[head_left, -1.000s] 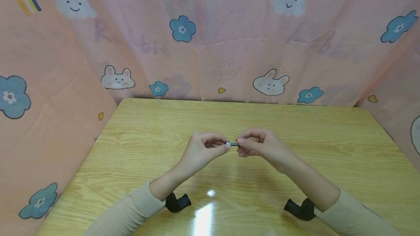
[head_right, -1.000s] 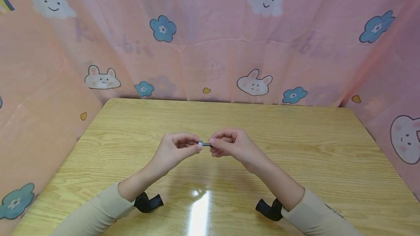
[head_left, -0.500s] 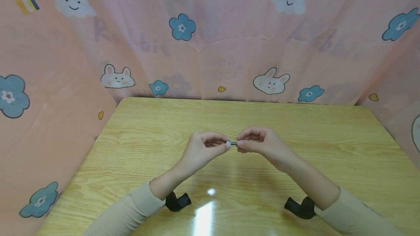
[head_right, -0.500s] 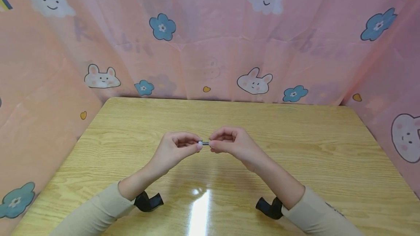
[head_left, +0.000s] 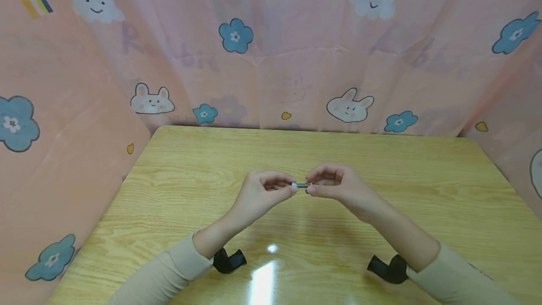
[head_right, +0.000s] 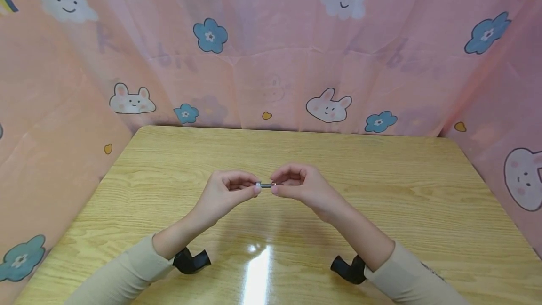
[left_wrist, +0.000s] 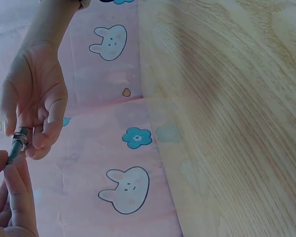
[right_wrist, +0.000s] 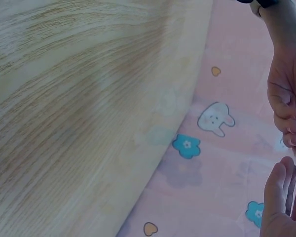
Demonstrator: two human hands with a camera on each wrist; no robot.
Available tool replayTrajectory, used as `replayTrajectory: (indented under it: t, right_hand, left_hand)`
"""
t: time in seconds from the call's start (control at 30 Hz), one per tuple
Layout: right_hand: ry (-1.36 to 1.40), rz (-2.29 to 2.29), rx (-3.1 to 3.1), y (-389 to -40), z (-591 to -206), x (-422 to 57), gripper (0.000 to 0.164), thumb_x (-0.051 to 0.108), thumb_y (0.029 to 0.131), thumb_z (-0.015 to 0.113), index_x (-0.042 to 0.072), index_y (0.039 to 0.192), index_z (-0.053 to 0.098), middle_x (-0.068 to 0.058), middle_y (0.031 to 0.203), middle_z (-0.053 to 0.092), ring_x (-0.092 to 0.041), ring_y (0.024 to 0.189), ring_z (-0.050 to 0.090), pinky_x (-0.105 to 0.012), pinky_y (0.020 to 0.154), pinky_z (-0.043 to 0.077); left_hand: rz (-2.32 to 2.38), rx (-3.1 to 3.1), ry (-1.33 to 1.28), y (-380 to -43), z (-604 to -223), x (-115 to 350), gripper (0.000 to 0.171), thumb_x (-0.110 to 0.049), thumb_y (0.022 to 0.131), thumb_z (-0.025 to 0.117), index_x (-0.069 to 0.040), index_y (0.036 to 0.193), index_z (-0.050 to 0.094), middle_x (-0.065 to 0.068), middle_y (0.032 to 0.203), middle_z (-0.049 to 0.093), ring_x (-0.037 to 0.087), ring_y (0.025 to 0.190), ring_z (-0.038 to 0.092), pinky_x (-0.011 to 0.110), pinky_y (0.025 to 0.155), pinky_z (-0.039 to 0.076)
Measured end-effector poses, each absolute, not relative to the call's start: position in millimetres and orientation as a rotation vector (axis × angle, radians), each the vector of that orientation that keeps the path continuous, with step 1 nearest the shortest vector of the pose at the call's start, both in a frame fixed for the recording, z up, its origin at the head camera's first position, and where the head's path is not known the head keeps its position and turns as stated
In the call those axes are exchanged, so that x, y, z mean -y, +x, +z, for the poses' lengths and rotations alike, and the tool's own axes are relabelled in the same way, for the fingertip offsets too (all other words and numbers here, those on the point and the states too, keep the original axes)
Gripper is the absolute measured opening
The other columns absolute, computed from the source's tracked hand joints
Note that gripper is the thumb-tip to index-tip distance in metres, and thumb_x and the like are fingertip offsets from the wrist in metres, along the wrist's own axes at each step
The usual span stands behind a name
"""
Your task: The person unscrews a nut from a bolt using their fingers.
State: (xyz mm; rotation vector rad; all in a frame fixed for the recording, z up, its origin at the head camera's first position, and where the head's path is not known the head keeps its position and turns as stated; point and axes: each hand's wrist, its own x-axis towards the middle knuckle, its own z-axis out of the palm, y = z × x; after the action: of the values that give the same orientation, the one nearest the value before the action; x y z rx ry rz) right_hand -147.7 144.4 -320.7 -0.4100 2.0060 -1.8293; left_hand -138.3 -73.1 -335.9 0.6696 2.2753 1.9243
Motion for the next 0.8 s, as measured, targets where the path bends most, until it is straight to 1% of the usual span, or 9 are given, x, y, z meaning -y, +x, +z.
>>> replayTrajectory:
  t: [0.07,0.13,0.27,0.37,0.5,0.57,0.63,0.7,0.8]
  right_hand:
    - [-0.42,-1.833,-2.008,-148.1,-320.6,-144.9,0.022,0.008,0.086,0.065,-0.002,0.104,0.058,-0.008,0.097,0.062,-0.015,0.084,0.064,-0.032,0.081,0.051]
    - [-0.417,-1.832,-2.004,-148.4,-319.9,-144.7,0.022,0.011,0.089,0.063,-0.003,0.105,0.058,-0.009,0.096,0.063,-0.016,0.084,0.064,-0.032,0.081,0.052]
    - [-0.388,-1.828,-1.977,-148.1,-319.1,-143.5,0.024,0.018,0.094,0.058,-0.004,0.104,0.059,-0.008,0.087,0.066,-0.017,0.079,0.065,-0.035,0.078,0.053]
    - [-0.392,-1.831,-1.97,-147.4,-319.3,-143.7,0.024,0.014,0.092,0.059,-0.007,0.103,0.059,-0.005,0.085,0.066,-0.017,0.078,0.065,-0.034,0.078,0.053]
    - [-0.431,-1.838,-1.988,-147.1,-318.7,-144.8,0.02,0.008,0.087,0.064,-0.002,0.104,0.059,-0.004,0.093,0.065,-0.016,0.085,0.065,-0.031,0.081,0.051]
    - [-0.426,-1.832,-1.999,-147.5,-318.5,-144.7,0.019,0.011,0.088,0.064,0.001,0.104,0.06,-0.005,0.094,0.064,-0.016,0.085,0.064,-0.031,0.082,0.051]
    - [-0.409,-1.826,-1.999,-147.9,-318.6,-143.7,0.021,0.015,0.091,0.061,-0.001,0.105,0.059,-0.007,0.094,0.064,-0.018,0.085,0.065,-0.033,0.081,0.052]
    - [-0.395,-1.826,-1.99,-148.2,-318.7,-143.0,0.025,0.017,0.093,0.058,-0.005,0.105,0.058,-0.009,0.091,0.065,-0.018,0.083,0.066,-0.034,0.079,0.053]
    - [-0.396,-1.831,-1.986,-148.0,-318.5,-143.4,0.021,0.014,0.092,0.06,-0.005,0.102,0.059,-0.007,0.089,0.065,-0.016,0.08,0.065,-0.034,0.079,0.053]
  left_hand:
    - [1.925,-2.274,0.667,-138.5,-335.5,73.2,0.017,-0.013,0.085,0.069,-0.002,0.097,0.07,0.009,0.087,0.069,0.016,0.073,0.066,0.03,0.067,0.054]
    - [1.925,-2.274,0.669,-138.6,-335.1,73.2,0.016,-0.013,0.085,0.069,-0.002,0.097,0.07,0.009,0.087,0.069,0.016,0.073,0.066,0.03,0.067,0.054]
    - [1.925,-2.273,0.67,-138.1,-334.2,73.3,0.017,-0.014,0.085,0.069,-0.002,0.097,0.07,0.008,0.087,0.069,0.016,0.073,0.066,0.031,0.067,0.054]
    - [1.924,-2.27,0.662,-137.1,-333.6,73.7,0.017,-0.014,0.085,0.069,-0.002,0.097,0.07,0.008,0.088,0.069,0.017,0.074,0.066,0.031,0.067,0.054]
    - [1.922,-2.269,0.649,-136.1,-332.8,74.1,0.016,-0.013,0.085,0.069,-0.002,0.096,0.07,0.008,0.087,0.069,0.016,0.073,0.066,0.03,0.067,0.054]
    - [1.922,-2.271,0.648,-136.1,-332.6,74.0,0.016,-0.013,0.085,0.069,-0.002,0.096,0.07,0.008,0.087,0.069,0.017,0.073,0.066,0.03,0.067,0.054]
    - [1.924,-2.272,0.65,-136.2,-332.5,73.8,0.016,-0.013,0.085,0.069,-0.002,0.096,0.07,0.008,0.087,0.069,0.019,0.074,0.066,0.03,0.067,0.054]
    - [1.925,-2.272,0.651,-136.3,-332.5,73.6,0.016,-0.014,0.085,0.069,-0.002,0.096,0.07,0.008,0.087,0.069,0.02,0.075,0.066,0.03,0.067,0.054]
    - [1.924,-2.271,0.655,-136.5,-332.9,73.6,0.017,-0.014,0.085,0.069,-0.002,0.097,0.07,0.008,0.088,0.069,0.02,0.075,0.066,0.031,0.068,0.054]
